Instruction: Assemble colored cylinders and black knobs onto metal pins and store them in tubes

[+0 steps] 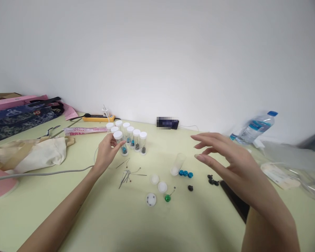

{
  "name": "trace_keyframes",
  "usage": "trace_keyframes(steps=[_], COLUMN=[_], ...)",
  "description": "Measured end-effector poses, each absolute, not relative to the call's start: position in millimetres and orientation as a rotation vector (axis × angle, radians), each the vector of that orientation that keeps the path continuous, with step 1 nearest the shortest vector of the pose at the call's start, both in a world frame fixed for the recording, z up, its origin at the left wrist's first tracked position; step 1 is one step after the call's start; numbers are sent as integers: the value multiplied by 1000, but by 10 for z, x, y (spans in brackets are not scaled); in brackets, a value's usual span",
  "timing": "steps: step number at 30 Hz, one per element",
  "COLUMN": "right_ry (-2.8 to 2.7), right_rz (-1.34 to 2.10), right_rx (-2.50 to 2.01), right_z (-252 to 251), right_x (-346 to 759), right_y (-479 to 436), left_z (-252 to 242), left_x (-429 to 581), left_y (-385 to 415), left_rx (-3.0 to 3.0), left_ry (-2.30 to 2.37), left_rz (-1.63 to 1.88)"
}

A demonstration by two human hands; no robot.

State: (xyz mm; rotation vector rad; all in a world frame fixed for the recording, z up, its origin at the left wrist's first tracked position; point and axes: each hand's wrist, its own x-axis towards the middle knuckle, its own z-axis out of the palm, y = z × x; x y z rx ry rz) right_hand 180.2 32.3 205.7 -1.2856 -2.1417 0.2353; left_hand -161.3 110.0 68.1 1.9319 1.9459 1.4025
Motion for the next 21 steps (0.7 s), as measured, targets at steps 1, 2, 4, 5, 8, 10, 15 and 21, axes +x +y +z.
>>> trace_keyframes(steps=[1, 2, 4, 5, 8, 10, 15, 21], right_ry=[-2139, -2147, -2181, -2205, -2280, -2314, -2352, -2395], right_rz=[221, 219, 238, 254, 284, 290, 300, 312], right_rx=[-1292, -1294, -1289, -1282, -1246, -1232, -1223, -1213], right_z=[2060, 2062, 2065, 2065, 2061, 2055, 2043, 2045], right_x=[1806, 1809, 1807, 1804, 1796, 1796, 1784, 1803], right_y=[327, 328, 323, 316, 289, 271, 246, 245], left_z=[674, 668, 655, 646, 615, 592, 547, 524], left_x=[-1603, -1591, -1571, -1563, -1545, -1535, -1523, -1593], left_y=[1102, 1104, 1113, 1121, 1152, 1168, 1179, 1150], left_rx=[1928, 1930, 1946, 1958, 1994, 2006, 2016, 1990], left_ry=[1955, 1963, 1978, 1990, 2060, 2093, 2100, 2097], left_rz=[1386, 1368, 1341, 1328, 1292, 1274, 1272, 1291])
